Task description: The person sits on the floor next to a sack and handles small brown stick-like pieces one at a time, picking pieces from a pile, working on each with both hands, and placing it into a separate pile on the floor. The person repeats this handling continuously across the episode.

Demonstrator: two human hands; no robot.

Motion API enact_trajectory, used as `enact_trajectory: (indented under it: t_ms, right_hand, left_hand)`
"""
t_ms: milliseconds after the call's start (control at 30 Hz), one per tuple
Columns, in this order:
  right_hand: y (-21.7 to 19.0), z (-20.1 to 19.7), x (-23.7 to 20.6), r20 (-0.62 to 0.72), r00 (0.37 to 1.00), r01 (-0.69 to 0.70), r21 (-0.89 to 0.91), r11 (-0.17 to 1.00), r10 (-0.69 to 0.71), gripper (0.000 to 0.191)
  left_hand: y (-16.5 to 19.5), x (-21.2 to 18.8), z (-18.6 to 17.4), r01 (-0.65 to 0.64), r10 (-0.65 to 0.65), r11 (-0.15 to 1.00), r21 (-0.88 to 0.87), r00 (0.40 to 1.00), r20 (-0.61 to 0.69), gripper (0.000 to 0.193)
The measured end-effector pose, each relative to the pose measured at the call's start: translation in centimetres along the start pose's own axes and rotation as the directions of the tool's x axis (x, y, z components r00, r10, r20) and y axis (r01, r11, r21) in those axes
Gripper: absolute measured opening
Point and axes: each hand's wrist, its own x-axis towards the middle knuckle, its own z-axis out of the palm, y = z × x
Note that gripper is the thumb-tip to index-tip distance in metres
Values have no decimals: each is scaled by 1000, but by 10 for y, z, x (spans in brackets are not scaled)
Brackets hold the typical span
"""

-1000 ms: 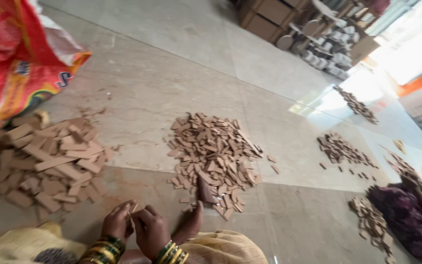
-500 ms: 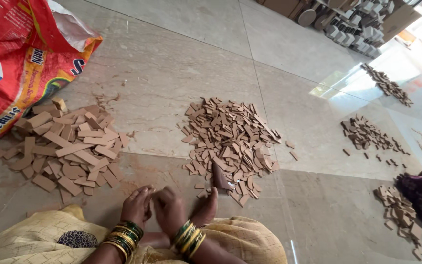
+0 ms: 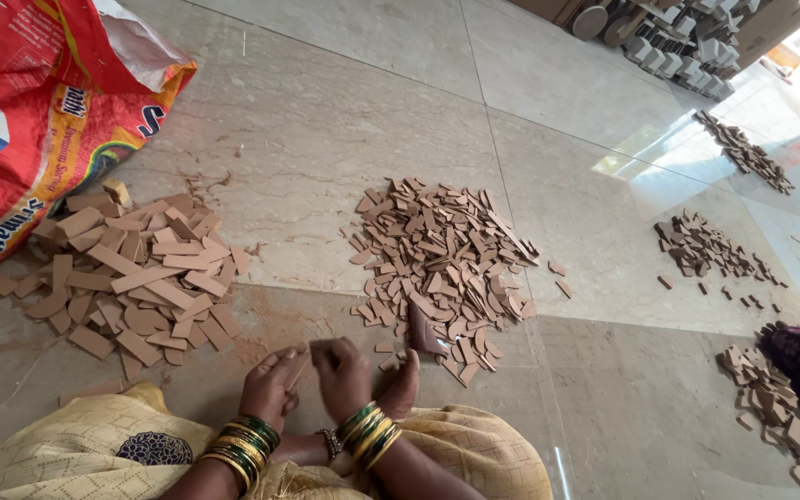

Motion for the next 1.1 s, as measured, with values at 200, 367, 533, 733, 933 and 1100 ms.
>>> enact_trajectory:
  t_ms: [200, 367, 533, 733, 933, 1100]
  right_hand:
    - [47, -3, 21, 199, 936, -342, 304, 889, 291, 17]
    - [41, 1, 10, 207, 968, -195, 262, 945, 143, 16]
    - [11, 2, 2, 222, 969, -139, 145, 980, 105, 13]
    - [-17, 5, -9, 236, 964, -177, 234, 956, 121, 11]
    - [-33, -2, -6, 121, 993, -16, 143, 990, -1, 10]
    - [-40, 1, -14, 127, 992, -4, 71, 997, -5, 13]
  left_hand:
    - [5, -4, 6, 112, -112, 994, 12, 994, 2, 19]
    - [-6, 10, -3, -30, 28, 997, 73, 999, 29, 16]
    - [-18, 17, -9, -158, 170, 982, 99, 979, -116, 17]
    - [-12, 17, -8, -359, 378, 925, 123, 898, -227, 33]
    - [-5, 11, -6, -265, 349, 918, 295, 893, -282, 54]
    - [1, -2, 0, -267, 347, 911, 315, 909, -231, 39]
